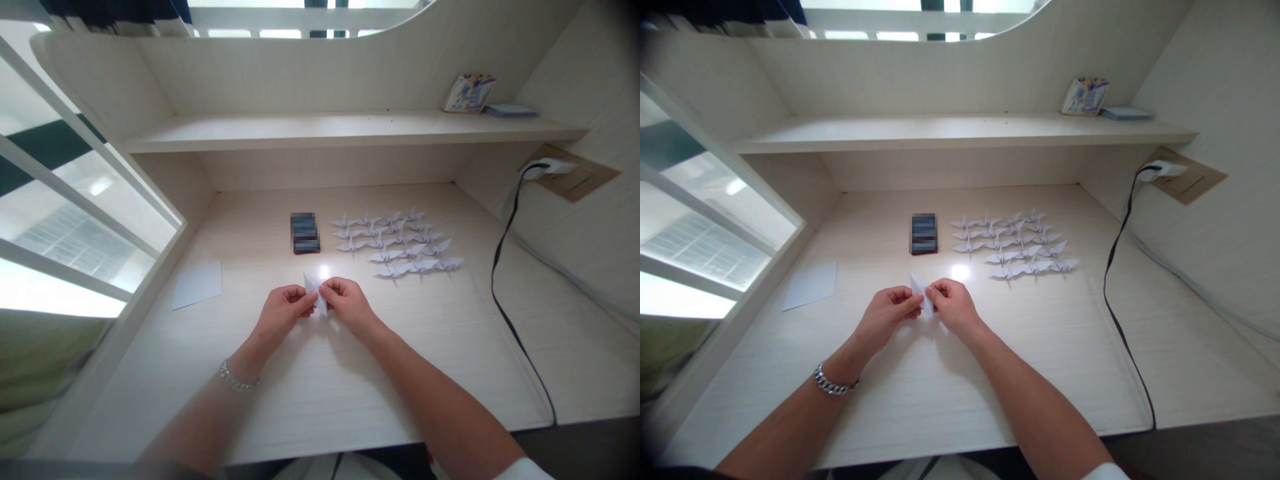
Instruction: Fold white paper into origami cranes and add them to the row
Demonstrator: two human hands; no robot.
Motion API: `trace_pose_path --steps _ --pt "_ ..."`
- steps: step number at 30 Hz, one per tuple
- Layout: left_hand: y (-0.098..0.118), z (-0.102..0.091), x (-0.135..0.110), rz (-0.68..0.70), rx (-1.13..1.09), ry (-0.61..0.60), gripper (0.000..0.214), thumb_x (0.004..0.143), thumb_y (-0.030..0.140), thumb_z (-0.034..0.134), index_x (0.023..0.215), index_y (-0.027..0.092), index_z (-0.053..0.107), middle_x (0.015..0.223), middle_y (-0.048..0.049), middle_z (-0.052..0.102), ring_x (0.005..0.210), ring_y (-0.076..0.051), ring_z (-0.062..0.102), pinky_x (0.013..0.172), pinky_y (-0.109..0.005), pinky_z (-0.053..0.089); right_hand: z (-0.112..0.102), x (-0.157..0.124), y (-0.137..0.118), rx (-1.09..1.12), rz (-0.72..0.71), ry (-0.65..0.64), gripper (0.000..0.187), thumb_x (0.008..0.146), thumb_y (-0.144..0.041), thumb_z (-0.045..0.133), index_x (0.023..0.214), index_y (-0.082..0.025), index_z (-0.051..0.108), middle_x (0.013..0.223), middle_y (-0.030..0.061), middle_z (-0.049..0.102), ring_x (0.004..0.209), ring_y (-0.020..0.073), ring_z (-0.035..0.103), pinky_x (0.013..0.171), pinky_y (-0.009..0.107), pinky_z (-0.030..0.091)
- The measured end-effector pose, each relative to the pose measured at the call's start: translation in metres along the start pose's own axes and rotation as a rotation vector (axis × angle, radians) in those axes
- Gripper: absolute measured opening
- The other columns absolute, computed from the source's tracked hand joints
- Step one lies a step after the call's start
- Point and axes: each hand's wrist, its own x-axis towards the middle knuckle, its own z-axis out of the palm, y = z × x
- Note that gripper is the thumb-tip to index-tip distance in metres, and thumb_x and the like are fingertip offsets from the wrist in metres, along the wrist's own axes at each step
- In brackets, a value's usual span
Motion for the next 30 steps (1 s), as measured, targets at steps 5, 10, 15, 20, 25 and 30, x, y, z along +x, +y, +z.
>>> trace_pose_path --steps 5,10,15,20,25,30 --pt "0.002 -0.001 0.0 0.052 -0.006 0.072 0.027 0.065 0.038 0.071 0.062 0.014 0.061 0.057 -0.0009 0.061 0.054 -0.011 0.053 0.055 -0.023 0.04 0.003 -0.002 -0.005 0.03 0.04 -0.051 0.03 0.069 -0.046 0.064 0.07 -0.017 0.057 0.061 -0.001 0.058 0.053 0.0114 0.052 0.05 0.023 0.042" --pt "0.003 -0.002 -0.001 0.06 0.01 0.02 0.023 0.066 0.036 0.072 0.071 0.014 0.064 0.064 -0.0013 0.064 0.059 -0.011 0.055 0.057 -0.022 0.041 0.0 -0.003 -0.003 -0.129 -0.016 -0.08 0.026 0.073 -0.043 0.061 0.067 -0.018 0.056 0.059 -0.0022 0.055 0.053 0.011 0.049 0.051 0.023 0.041" --pt "-0.002 -0.005 0.001 0.1 0.041 0.132 0.025 0.068 0.037 0.07 0.077 0.013 0.068 0.07 -0.0046 0.066 0.063 -0.012 0.057 0.059 -0.023 0.044 0.001 -0.006 -0.003 -0.1 0.039 -0.123 0.022 0.073 -0.039 0.062 0.072 -0.018 0.058 0.066 -0.001 0.056 0.058 0.0119 0.053 0.054 0.025 0.046" --pt "-0.003 -0.006 0.002 0.095 -0.083 0.162 0.025 0.065 0.035 0.072 0.077 0.013 0.067 0.07 -0.0045 0.066 0.064 -0.013 0.058 0.06 -0.024 0.047 0.003 -0.007 -0.009 -0.023 0.059 -0.136 0.024 0.065 -0.034 0.07 0.078 -0.015 0.061 0.067 0.0007 0.062 0.058 0.0125 0.058 0.056 0.027 0.048" --pt "0.004 -0.01 0.0 0.073 -0.263 0.153 0.024 0.062 0.027 0.076 0.076 0.013 0.063 0.069 -0.0023 0.065 0.06 -0.01 0.059 0.06 -0.023 0.049 -0.002 -0.003 -0.012 0.066 -0.019 -0.021 0.028 0.062 -0.032 0.074 0.081 -0.014 0.063 0.068 0.0022 0.064 0.057 0.0125 0.059 0.056 0.027 0.049" --pt "0.008 -0.013 0.0 0.079 -0.236 0.094 0.024 0.061 0.021 0.077 0.075 0.012 0.06 0.07 -0.0008 0.064 0.063 -0.01 0.06 0.061 -0.022 0.05 -0.007 -0.004 -0.015 0.028 -0.093 0.02 0.026 0.063 -0.029 0.073 0.083 -0.015 0.064 0.069 0.0027 0.065 0.059 0.0127 0.059 0.057 0.027 0.049"
